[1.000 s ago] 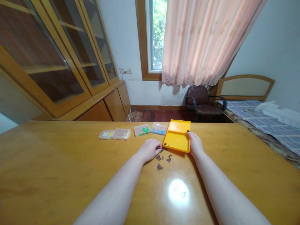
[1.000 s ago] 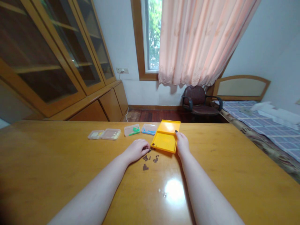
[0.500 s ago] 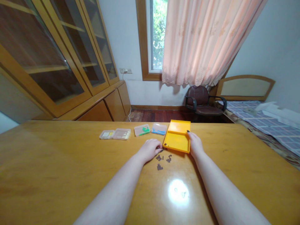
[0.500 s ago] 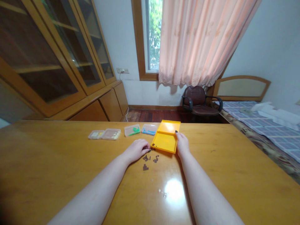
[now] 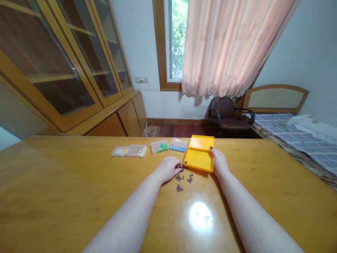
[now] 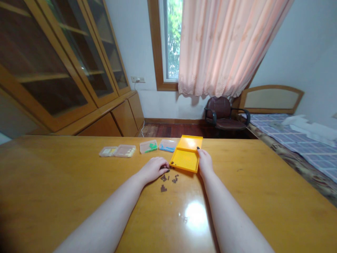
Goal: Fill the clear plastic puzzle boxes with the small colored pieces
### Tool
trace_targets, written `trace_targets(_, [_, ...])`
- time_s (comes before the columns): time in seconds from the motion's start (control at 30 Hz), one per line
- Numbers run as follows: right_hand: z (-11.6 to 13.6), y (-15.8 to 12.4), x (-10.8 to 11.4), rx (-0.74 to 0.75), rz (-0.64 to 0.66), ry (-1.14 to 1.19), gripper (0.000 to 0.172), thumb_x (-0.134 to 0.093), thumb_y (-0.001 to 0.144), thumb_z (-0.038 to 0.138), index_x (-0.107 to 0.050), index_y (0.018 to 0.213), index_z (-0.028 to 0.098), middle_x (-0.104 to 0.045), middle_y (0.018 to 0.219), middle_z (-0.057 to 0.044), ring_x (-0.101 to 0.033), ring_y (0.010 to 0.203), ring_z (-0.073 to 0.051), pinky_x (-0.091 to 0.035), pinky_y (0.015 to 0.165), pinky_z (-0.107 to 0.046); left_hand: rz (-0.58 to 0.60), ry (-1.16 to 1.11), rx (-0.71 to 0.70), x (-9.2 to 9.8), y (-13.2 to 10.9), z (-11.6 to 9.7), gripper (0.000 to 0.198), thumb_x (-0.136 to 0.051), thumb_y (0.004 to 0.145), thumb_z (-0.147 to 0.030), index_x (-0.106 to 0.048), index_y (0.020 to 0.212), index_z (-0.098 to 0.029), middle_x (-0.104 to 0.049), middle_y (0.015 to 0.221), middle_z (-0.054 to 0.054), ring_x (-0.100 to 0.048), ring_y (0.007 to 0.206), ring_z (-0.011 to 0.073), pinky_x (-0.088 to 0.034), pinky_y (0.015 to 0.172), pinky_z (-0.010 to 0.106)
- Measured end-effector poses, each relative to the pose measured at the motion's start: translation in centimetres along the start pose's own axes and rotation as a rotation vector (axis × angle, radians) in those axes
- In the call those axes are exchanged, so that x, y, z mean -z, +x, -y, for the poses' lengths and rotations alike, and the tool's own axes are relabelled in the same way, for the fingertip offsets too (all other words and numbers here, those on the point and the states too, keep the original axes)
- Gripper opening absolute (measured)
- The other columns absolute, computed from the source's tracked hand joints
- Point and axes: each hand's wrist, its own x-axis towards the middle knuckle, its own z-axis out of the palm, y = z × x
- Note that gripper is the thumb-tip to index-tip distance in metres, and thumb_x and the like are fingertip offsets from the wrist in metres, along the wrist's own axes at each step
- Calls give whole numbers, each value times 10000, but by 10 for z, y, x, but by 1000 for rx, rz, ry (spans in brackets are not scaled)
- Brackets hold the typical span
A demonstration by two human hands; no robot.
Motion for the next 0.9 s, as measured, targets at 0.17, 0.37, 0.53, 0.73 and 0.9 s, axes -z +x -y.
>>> trace_targets(0.17, [3, -2, -2, -23, -16, 21, 205, -659, 579, 346, -600, 678, 177, -651, 643, -11, -615, 618, -192, -510, 578, -307, 10, 6, 7, 1, 0, -1, 53, -560, 764, -228, -593, 801, -207, -630, 820, 4, -549, 787, 147, -395, 721, 245])
trace_targets(0.37, [3, -3, -2, -18, -22, 1, 213, -660, 574, 352, -603, 679, 175, -651, 642, -12, -617, 632, -193, -508, 581, -298, 9, 24, 10, 2, 0, -2, 71, -534, 777, -229, -596, 788, -197, -625, 812, 15, -545, 786, 151, -390, 722, 245])
trace_targets(0.53, [5, -4, -3, -8, -16, -1, 206, -662, 574, 350, -606, 674, 179, -654, 646, -13, -617, 641, -192, -506, 584, -292, 12, 25, 10, 3, 1, -2, 85, -532, 787, -249, -598, 775, -198, -627, 799, 15, -547, 767, 154, -388, 696, 249])
trace_targets(0.73, [4, -3, -2, -8, -19, -12, 212, -657, 575, 353, -606, 681, 177, -656, 650, -21, -619, 638, -199, -508, 585, -299, 20, 13, 16, 3, 1, -2, 93, -535, 793, -258, -599, 778, -192, -627, 801, 19, -548, 767, 153, -388, 690, 248])
trace_targets(0.9, [2, -1, -1, -5, 3, -24, 199, -648, 589, 353, -603, 670, 178, -655, 650, -13, -617, 638, -194, -503, 586, -295, 5, 7, 11, 1, 2, -1, 110, -525, 805, -274, -598, 784, -195, -630, 810, 21, -545, 765, 152, -387, 689, 244])
